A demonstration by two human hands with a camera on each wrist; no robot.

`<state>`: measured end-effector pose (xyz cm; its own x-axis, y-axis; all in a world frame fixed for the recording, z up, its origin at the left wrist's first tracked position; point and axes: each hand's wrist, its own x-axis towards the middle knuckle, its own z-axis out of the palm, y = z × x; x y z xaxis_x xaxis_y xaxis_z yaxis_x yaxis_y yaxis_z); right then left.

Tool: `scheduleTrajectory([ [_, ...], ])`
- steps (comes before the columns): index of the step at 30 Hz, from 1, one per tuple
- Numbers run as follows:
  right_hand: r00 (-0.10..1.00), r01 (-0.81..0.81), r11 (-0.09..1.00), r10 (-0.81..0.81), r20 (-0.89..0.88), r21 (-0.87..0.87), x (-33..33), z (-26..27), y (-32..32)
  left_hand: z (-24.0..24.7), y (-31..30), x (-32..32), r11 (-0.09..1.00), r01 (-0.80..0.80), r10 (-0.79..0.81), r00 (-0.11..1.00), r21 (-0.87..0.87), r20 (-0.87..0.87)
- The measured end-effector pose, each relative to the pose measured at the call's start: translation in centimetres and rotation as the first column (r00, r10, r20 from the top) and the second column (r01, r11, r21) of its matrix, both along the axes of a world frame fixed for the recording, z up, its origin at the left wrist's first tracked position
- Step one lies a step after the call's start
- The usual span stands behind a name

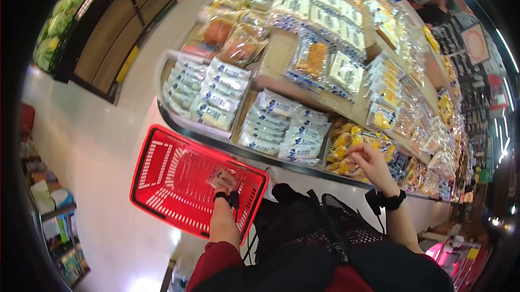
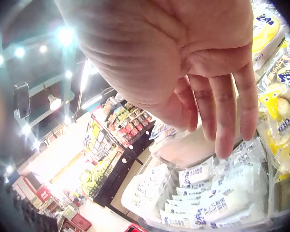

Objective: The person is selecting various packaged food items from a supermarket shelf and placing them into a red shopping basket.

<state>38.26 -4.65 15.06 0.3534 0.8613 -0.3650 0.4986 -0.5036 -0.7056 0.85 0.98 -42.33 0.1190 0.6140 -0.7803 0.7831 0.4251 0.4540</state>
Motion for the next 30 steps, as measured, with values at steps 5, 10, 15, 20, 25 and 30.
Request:
scheduleTrajectory([
  [5, 0.965, 0.22, 0.966, -0.195, -0.173, 0.137, 4.0, -1.0, 3.9, -1.5, 0.8, -1.6, 0.983, 0.135, -0.14, 0.989, -0.126, -0.037],
  [10, 0.849, 0.373, 0.927, -0.332, -0.411, 0.022, 6.1, -2.5, 8.4, 7.0, 0.8, -2.9, 0.822, -0.51, 0.537, 0.843, -0.254, 0.045],
  [15, 0.539, 0.566, 0.824, -0.351, -0.766, 0.02, 7.6, -4.9, 11.0, 8.8, -0.6, -6.3, 0.647, -0.757, 0.754, 0.618, -0.09, 0.222],
  [20, 0.432, 0.63, 0.774, -0.283, -0.856, 0.062, 9.2, -7.3, 11.7, 16.7, -1.8, -8.2, 0.445, -0.879, 0.867, 0.375, -0.17, 0.33],
  [25, 0.289, 0.639, 0.769, -0.219, -0.932, 0.018, 8.8, -4.8, 10.1, 25.5, -2.3, -5.6, 0.417, -0.84, 0.838, 0.208, -0.347, 0.504],
  [30, -0.131, 0.49, 0.85, -0.148, -0.98, -0.194, 8.6, -2.3, 6.7, 36.9, -0.8, 1.4, 0.655, -0.647, 0.66, 0.239, -0.39, 0.712],
])
